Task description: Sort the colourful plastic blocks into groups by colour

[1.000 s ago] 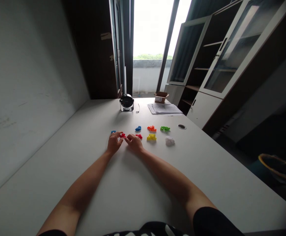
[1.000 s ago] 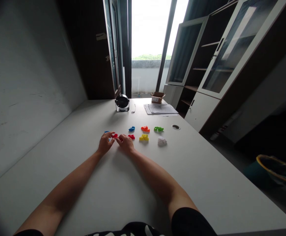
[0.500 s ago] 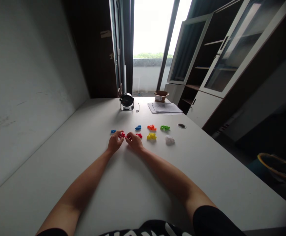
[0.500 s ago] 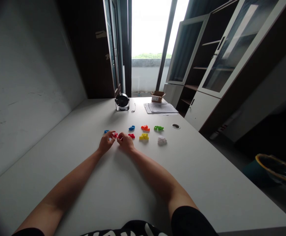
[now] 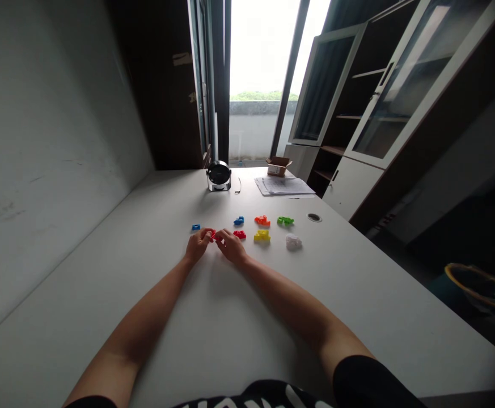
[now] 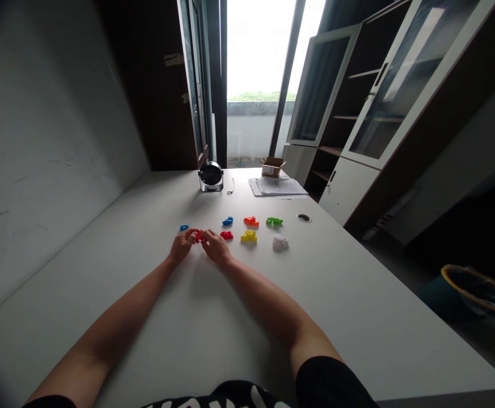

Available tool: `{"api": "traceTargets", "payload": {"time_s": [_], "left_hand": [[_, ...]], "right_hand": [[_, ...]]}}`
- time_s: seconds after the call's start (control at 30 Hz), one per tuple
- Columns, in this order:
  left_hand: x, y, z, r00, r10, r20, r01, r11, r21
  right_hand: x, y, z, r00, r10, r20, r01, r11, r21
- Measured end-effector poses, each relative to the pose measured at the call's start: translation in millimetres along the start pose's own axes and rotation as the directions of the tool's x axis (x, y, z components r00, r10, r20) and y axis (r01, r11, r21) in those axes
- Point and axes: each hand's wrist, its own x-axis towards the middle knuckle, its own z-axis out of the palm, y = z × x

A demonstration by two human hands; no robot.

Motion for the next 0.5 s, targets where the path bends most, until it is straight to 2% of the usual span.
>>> {"api": "traceTargets", "payload": {"time_s": [0.2,0.5], "left_hand": [[1.7,-7.3,3.2,0.999,0.045,0.021,-0.041,0.988,-0.147],[1.3,-11.7,3.8,0.996,0.095,0.002,-0.094,0.99,-0.108]], "right_hand": [[-0.3,1.6,0.4,0.999,0.025,-0.026,-0.025,0.999,0.023],[0.9,0.0,-4.3,0.978,0.196,-0.065,-0.187,0.974,0.125]]}}
